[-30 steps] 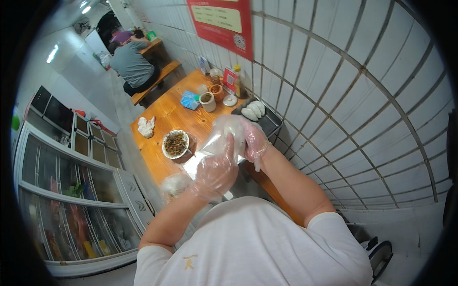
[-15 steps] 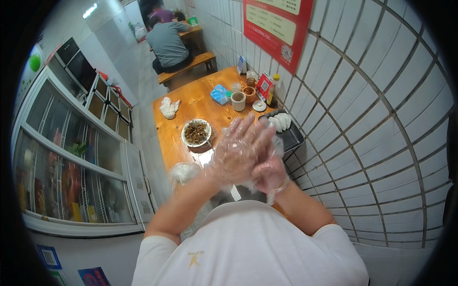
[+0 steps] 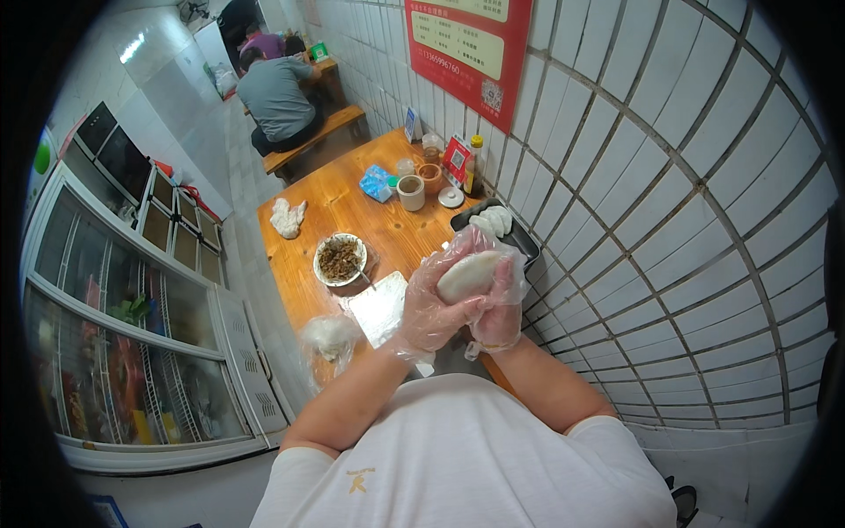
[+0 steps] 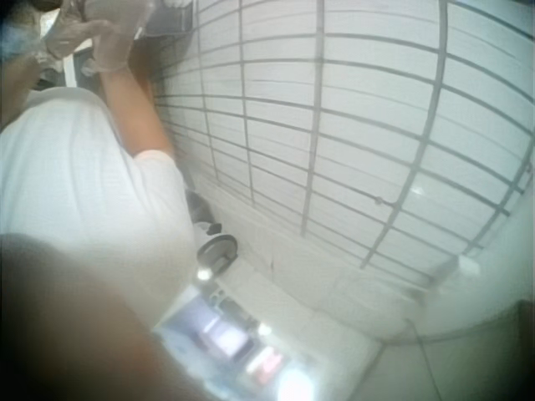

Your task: The person repeatedly scoops filling onto dough rounds, folds and seals them into dumplings, and places them on a tray. The person also flattens dough pieces on a cutting board and handles a plastic bag of dough. The process continues throughout the clip.

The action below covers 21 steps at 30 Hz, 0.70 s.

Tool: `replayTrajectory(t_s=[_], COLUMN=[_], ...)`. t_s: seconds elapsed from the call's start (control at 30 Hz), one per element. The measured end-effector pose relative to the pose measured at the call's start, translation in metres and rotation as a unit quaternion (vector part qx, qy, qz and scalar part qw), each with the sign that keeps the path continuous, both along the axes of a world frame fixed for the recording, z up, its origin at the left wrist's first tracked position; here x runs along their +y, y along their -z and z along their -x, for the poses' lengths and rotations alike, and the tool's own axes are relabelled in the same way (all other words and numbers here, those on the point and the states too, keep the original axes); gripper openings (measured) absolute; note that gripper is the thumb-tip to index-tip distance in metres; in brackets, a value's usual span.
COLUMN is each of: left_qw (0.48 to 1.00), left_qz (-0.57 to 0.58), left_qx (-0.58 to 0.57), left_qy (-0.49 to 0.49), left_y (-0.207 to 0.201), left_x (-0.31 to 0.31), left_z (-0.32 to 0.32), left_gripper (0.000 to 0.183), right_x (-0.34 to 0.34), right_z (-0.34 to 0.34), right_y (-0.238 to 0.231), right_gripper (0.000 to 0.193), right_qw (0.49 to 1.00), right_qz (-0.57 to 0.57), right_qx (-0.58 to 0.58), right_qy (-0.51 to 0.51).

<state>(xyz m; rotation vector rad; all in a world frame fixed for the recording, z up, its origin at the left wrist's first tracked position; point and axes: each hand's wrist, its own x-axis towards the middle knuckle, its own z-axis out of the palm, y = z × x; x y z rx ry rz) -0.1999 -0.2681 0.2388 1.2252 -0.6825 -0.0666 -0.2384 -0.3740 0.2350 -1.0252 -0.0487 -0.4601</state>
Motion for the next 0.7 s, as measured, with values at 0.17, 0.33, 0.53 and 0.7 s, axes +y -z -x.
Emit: replayTrajectory(t_s=[0.17, 0.33, 0.53, 0.7], left_qw=[0.968, 0.967, 0.970, 0.960], left_qz=[0.111, 0.058, -0.170, -0.212], left_qx=[0.217, 0.225, -0.125, -0.181], left_qy=[-0.064, -0.103, -0.119, 0.010], left_y=[-0.001, -0.001, -0.014, -0.034], left_x=[-0.010, 0.012, 0.030, 0.026], left_z=[0.003, -0.019, -0.026, -0.029], left_gripper=[0.018, 0.021, 0.012, 0.011], right_x=[0.007, -0.017, -0.075, -0.080], right_z=[-0.011, 0.006, 0.031, 0.022], right_y=[-0.003, 0.024, 0.024, -0.010], right_gripper=[0.077, 0.069, 0.050, 0.044], right_qw=[0.998, 0.992, 0.977, 0.867], right_qz=[0.041, -0.110, 0.112, 0.485], right_qx=[-0.037, -0.004, 0.086, 0.031], right_qy=[-0.022, -0.058, 0.157, -0.105])
